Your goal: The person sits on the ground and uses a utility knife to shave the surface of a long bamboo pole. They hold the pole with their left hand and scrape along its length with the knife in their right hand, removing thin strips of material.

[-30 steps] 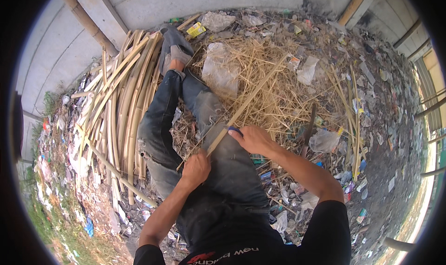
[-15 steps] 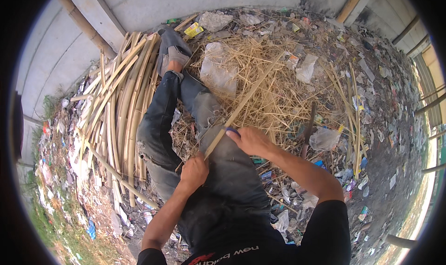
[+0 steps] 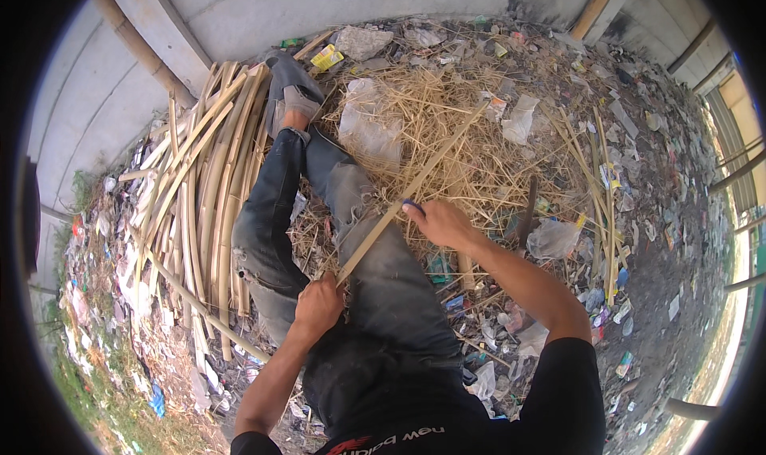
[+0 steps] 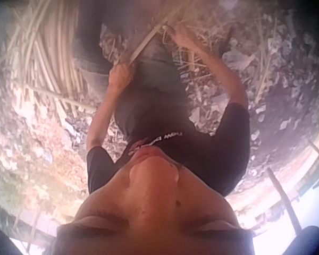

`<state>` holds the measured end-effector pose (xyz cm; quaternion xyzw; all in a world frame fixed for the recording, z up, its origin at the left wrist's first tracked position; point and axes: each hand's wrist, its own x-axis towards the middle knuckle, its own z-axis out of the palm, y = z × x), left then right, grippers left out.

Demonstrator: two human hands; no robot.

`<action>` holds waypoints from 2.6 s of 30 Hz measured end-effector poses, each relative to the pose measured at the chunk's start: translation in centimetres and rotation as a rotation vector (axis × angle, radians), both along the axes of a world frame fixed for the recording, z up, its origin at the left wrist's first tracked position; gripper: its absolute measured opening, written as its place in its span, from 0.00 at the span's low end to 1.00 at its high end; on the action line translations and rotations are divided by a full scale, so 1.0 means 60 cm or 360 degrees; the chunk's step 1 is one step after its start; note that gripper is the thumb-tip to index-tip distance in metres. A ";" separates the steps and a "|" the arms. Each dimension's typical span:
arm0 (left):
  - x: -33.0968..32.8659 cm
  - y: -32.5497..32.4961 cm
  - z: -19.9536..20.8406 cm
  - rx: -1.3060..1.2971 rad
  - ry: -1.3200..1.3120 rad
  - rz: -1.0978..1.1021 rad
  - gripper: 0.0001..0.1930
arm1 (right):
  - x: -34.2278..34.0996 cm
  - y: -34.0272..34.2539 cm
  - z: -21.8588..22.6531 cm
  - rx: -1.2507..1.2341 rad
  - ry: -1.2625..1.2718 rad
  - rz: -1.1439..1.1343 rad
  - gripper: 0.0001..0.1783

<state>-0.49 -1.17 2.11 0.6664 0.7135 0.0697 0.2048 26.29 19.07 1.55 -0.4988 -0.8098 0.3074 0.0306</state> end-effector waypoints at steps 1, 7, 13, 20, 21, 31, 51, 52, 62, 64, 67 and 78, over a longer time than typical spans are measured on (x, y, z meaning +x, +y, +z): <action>-0.001 -0.003 -0.005 -0.0005 -0.0039 0.0018 0.15 | -0.027 -0.051 0.008 0.0048 0.0034 0.0115 0.43; -0.044 -0.055 0.017 -0.0181 0.0082 0.0071 0.16 | -0.021 -0.035 -0.009 0.0023 0.0107 -0.0010 0.44; -0.055 -0.064 0.011 -0.0149 0.0107 0.0038 0.14 | -0.008 -0.047 -0.006 0.0025 0.0007 0.0067 0.45; -0.107 -0.122 0.042 -0.0234 0.0208 0.0041 0.12 | 0.040 0.022 -0.024 -0.0032 -0.0004 -0.0302 0.44; -0.112 -0.124 0.049 -0.0238 0.0213 0.0027 0.11 | 0.066 0.040 -0.045 0.0054 -0.0012 -0.0380 0.44; -0.199 -0.182 0.028 -0.0178 0.0138 -0.0041 0.10 | 0.000 -0.041 -0.007 0.0014 0.0176 -0.0105 0.42; -0.297 -0.254 0.023 -0.0145 0.0210 -0.0023 0.10 | 0.262 0.176 -0.060 0.0225 -0.0087 -0.0965 0.44; -0.302 -0.258 0.015 -0.0148 0.0201 -0.0003 0.10 | 0.257 0.181 -0.064 0.0313 -0.0049 -0.0894 0.43; -0.294 -0.272 0.039 -0.0364 0.0285 0.0148 0.08 | 0.118 0.055 -0.075 0.0211 -0.0045 -0.0546 0.42; -0.327 -0.282 0.007 -0.0214 0.0298 -0.0004 0.09 | 0.260 0.145 -0.119 0.0355 -0.0018 -0.0967 0.45; -0.315 -0.281 0.011 -0.0249 0.0230 0.0067 0.09 | 0.275 0.153 -0.093 0.0386 0.0017 -0.0978 0.45; -0.153 -0.116 0.025 -0.0109 -0.0178 -0.0137 0.19 | 0.049 0.001 -0.036 0.0023 0.0340 -0.0566 0.43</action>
